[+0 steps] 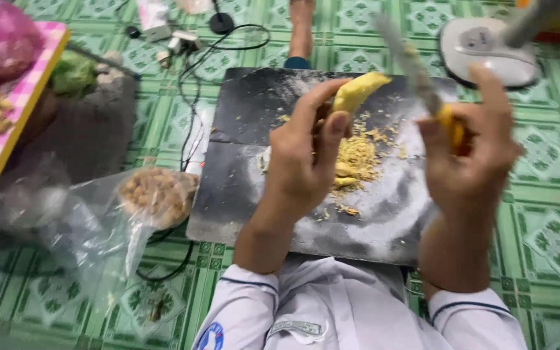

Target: Peeling and scraping the skin off turmeric roots using a small knife over a work surface.

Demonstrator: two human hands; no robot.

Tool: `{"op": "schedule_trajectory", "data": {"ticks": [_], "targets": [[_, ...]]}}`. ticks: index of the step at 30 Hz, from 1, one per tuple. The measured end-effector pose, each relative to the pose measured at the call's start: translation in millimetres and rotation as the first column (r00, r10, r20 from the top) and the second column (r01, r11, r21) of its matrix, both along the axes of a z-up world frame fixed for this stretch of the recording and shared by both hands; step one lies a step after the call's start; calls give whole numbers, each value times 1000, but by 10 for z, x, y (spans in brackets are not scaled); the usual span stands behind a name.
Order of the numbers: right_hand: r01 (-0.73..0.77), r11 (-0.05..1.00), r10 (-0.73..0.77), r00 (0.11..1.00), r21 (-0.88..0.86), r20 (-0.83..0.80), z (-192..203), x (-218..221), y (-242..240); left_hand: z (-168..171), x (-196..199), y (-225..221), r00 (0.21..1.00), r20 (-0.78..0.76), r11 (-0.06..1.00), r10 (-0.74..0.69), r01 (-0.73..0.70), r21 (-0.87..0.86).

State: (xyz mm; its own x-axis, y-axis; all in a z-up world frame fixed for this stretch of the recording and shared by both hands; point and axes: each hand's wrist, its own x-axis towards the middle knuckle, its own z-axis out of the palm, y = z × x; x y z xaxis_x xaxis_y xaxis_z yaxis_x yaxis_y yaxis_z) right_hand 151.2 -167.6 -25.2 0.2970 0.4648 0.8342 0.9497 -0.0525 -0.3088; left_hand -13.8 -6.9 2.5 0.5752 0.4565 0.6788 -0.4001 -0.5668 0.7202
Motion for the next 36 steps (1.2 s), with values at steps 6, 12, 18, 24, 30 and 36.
{"op": "schedule_trajectory", "data": {"ticks": [6, 12, 18, 24, 30, 36], "targets": [[-17, 989, 21, 999, -145, 25, -13, -90, -113, -61, -18, 9, 1000, -12, 998, -21, 21, 56], [-198, 976, 109, 797, -86, -594, -539, 32, -397, -375, 189, 77, 1000, -30, 995, 10, -7, 101], [-398, 916, 282, 735, -55, -617, -1619, 1098, -581, -342, 88, -26, 996, -53, 992, 71, -65, 105], [-392, 916, 280, 784, -92, -555, -1323, 721, -593, -425, 110, -27, 999, -37, 995, -8, 11, 96], [-332, 924, 217, 864, -190, -455, -1066, 585, -465, -439, 142, 15, 998, -56, 996, 3, 2, 87], [-270, 963, 224, 826, -15, -517, -1114, 640, -482, -358, 121, 70, 999, -36, 994, 7, -3, 106]]}}
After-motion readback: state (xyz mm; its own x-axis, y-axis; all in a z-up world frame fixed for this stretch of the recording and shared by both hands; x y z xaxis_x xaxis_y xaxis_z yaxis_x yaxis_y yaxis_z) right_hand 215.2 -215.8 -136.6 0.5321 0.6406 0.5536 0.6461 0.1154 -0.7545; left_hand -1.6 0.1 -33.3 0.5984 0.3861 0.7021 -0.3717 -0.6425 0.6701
